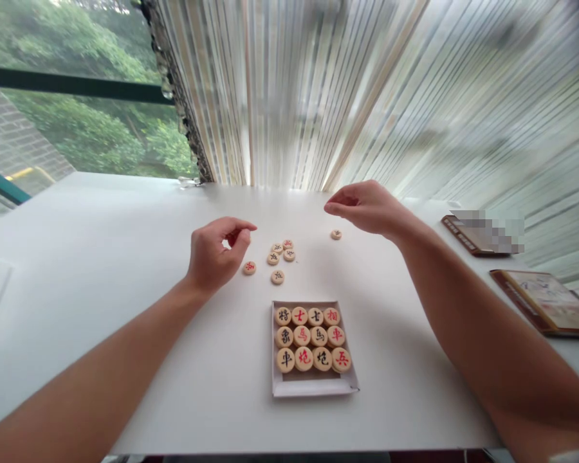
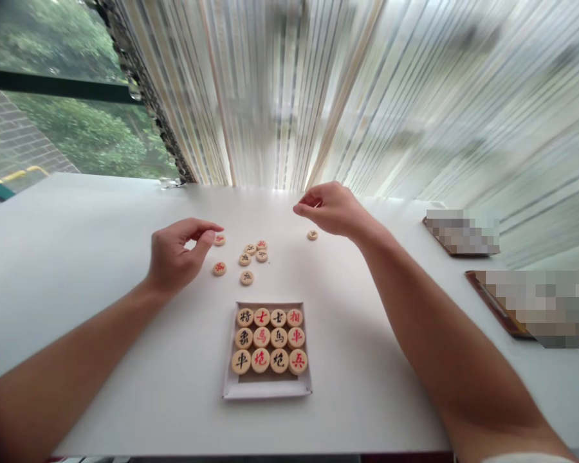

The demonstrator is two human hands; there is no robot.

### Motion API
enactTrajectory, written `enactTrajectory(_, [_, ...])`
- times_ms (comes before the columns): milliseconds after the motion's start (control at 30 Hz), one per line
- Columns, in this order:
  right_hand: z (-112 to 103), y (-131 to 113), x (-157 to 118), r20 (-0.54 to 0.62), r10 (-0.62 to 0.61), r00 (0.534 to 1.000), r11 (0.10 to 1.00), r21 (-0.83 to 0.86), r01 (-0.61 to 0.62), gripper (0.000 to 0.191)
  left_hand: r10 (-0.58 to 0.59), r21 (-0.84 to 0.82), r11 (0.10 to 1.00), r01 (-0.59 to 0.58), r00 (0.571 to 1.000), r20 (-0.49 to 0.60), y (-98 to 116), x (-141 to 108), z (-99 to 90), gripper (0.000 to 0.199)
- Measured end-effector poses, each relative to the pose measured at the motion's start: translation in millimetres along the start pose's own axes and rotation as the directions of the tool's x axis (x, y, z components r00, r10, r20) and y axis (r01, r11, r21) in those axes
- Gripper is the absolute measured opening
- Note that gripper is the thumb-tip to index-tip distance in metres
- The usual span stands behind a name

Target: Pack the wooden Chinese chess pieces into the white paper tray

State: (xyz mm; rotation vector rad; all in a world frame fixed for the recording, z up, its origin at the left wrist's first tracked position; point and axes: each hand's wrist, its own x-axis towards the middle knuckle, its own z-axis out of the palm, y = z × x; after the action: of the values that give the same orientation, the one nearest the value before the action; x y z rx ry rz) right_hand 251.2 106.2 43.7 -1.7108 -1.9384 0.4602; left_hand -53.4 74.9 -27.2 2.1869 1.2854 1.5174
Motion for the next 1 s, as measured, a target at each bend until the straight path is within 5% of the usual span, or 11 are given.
enactTrajectory(367, [-5.5, 42.6, 10.7, 0.383, 0.030, 0.923, 0.977, -0.208, 0.054, 0.038, 0.025, 0.030, 0.999, -0.027, 0.997, 0.070, 0.8, -4.6, 4.0, 0.015])
enactTrajectory(800, [15.7, 25.8, 3.7, 0.412, -0.071, 0.908, 0.977, -0.157, 0.147, 0.010, 0.054, 0.001, 0.999, -0.054, 0.995, 0.087, 10.4, -7.8, 4.5, 0.018])
enactTrajectory(933, [24.8, 8.3, -3.7, 0.360, -0.086, 0.929, 0.988, 0.152, 0.033, 0.014, 0.023, -0.046, 0.999, -0.018, 0.994, 0.111, 15.9, -8.8, 4.7, 0.018])
enactTrajectory(1000, [33.7, -3.8, -9.8, 0.346, -0.100, 0.933, 0.871, 0.484, -0.086, 0.023, -0.017, -0.105, 0.994, 0.032, 0.990, 0.140, 18.6, -9.7, 5.1, 0.016])
